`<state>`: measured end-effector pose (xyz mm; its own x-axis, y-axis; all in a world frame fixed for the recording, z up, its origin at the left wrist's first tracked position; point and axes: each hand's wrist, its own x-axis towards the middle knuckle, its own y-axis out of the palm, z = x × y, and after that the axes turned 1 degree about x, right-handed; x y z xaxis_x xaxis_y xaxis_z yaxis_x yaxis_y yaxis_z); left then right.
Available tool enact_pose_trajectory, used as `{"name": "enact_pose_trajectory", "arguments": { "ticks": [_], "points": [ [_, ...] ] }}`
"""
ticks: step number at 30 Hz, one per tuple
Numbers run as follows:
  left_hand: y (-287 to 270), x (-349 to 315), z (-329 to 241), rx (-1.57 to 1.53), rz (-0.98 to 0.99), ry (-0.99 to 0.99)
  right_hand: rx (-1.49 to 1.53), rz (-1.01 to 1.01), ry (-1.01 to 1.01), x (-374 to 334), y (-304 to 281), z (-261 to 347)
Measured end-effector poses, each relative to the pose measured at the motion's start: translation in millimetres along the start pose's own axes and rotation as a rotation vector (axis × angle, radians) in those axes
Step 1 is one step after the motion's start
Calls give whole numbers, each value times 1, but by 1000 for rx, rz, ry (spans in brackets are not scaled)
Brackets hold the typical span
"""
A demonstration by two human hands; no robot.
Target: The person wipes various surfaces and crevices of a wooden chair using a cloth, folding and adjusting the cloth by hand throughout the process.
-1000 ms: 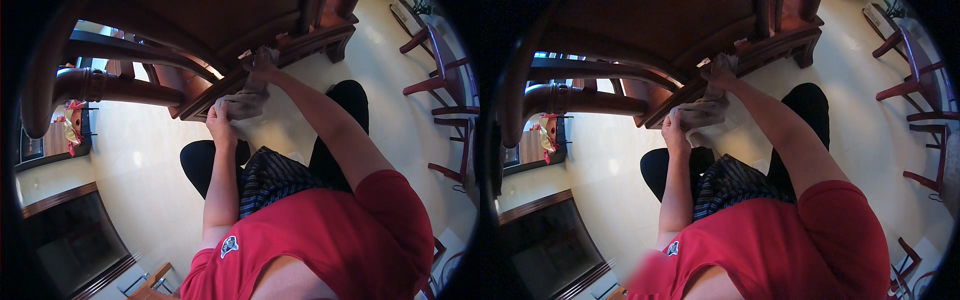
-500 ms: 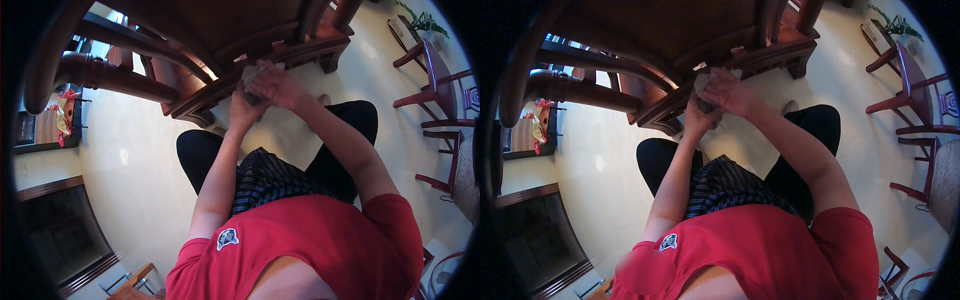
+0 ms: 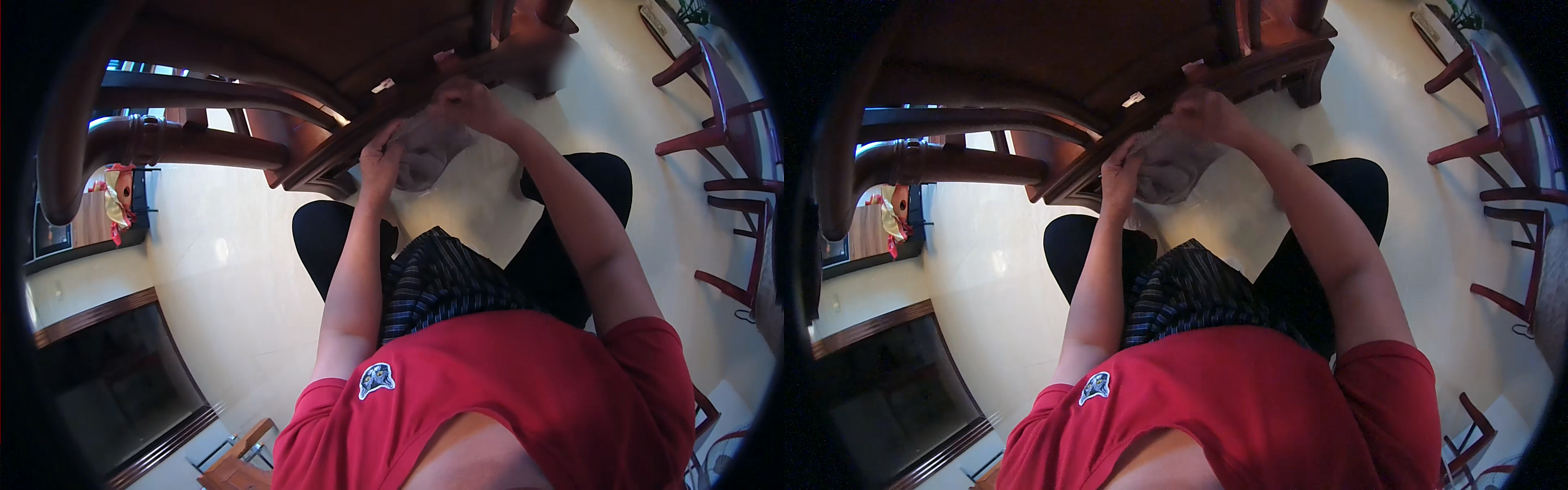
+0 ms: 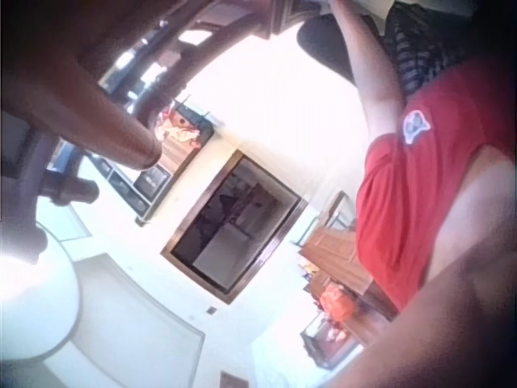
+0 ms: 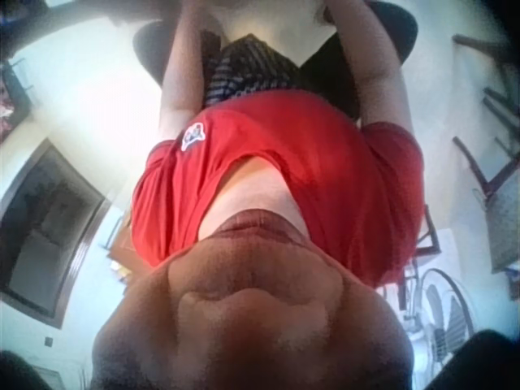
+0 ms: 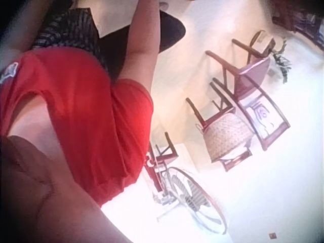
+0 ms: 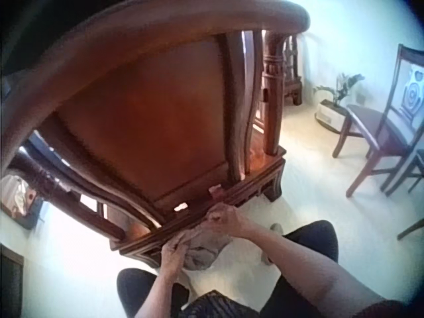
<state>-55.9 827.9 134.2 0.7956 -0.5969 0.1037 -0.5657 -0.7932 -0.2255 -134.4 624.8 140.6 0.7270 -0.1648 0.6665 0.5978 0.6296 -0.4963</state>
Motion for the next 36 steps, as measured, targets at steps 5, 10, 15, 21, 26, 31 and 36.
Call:
{"name": "enact_pose_trajectory", "arguments": {
  "ticks": [5, 10, 15, 21, 26, 31, 36],
  "points": [
    [-11, 1, -6, 55, 40, -78, 679, 348, 762, 7, -4, 20],
    [-11, 8, -5, -260, -34, -208, 494, 543, 696, -2, -3, -12],
    [-11, 11, -4, -35, -129, -156, 308, 607, 615, -11, -1, -27],
    [-16, 32, 24, 162, -112, -190, 593, 473, 913, -6, 0, -41],
    [21, 62, 50, 12, -82, -226, 461, 25, 449, 7, 6, -93],
    [41, 87, 69, -323, -82, -380, 30, 95, 876, 35, 16, -111],
    [36, 108, 90, -74, -127, -294, -279, 36, 1230, 60, 34, -86]
  ]
}}
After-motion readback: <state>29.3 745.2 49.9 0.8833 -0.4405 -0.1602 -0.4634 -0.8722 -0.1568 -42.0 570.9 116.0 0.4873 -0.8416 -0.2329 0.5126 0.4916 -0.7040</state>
